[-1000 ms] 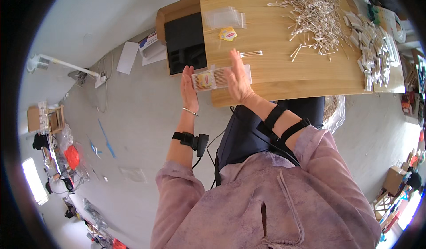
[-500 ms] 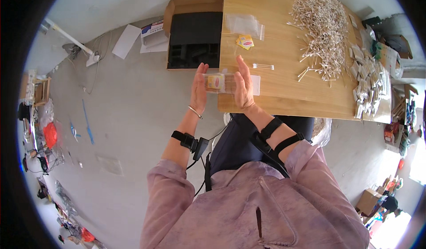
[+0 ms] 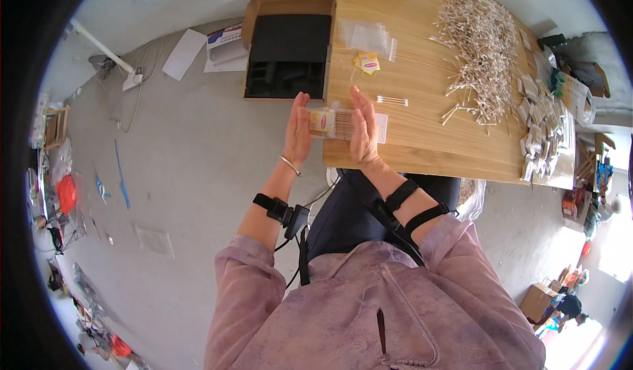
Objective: Counting and packaging cotton swabs into plastic bags.
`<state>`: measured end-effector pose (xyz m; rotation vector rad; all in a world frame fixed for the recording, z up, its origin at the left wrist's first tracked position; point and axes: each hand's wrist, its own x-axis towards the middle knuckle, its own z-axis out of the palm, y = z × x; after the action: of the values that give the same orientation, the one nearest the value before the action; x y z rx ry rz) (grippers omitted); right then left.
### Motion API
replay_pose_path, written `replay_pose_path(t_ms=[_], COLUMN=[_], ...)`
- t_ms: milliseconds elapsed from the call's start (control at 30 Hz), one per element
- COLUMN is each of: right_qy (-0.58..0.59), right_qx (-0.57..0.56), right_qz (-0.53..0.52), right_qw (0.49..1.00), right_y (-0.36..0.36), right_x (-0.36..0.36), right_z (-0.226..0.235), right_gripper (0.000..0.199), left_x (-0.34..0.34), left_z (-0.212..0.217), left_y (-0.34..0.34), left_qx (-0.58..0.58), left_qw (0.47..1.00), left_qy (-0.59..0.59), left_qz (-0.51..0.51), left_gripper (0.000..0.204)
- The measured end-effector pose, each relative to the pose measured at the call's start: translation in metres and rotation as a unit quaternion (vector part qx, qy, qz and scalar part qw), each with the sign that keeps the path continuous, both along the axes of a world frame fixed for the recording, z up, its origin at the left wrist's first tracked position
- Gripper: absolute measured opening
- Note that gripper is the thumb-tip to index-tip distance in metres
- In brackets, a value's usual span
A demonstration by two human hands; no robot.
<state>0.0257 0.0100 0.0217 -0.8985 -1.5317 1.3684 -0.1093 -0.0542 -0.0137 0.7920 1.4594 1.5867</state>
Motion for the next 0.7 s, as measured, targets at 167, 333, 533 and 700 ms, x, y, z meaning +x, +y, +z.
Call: replay_pose_path(t_ms=[167, 333, 533, 700], right_qy=[-0.015, 0.024, 0.054, -0.003], right_qx=[-0.012, -0.029, -0.057, -0.007], right_qz=[0.036, 0.063, 0.087, 0.026], right_qw=[0.999, 0.997, 0.993, 1.000], right_y=[-0.002, -0.010, -0.011, -0.010], right_x=[-0.005, -0.023, -0.027, -0.027], right_z=[0.008, 0.006, 0.001, 0.002], right_gripper=[0.046, 0.046, 0.047, 0.047], left_x=[-0.006, -0.001, -0.004, -0.006], left_z=[-0.004, 0.007, 0.006, 0.012], left_y=[-0.004, 0.001, 0.001, -0.005], left_qx=[0.009, 0.011, 0.003, -0.017], left_qw=[1.000, 0.999, 0.999, 0.998], left_qy=[0.008, 0.030, 0.034, 0.067], left_qz=[-0.001, -0.010, -0.009, -0.008], left_gripper=[0.066, 0.066, 0.063, 0.070])
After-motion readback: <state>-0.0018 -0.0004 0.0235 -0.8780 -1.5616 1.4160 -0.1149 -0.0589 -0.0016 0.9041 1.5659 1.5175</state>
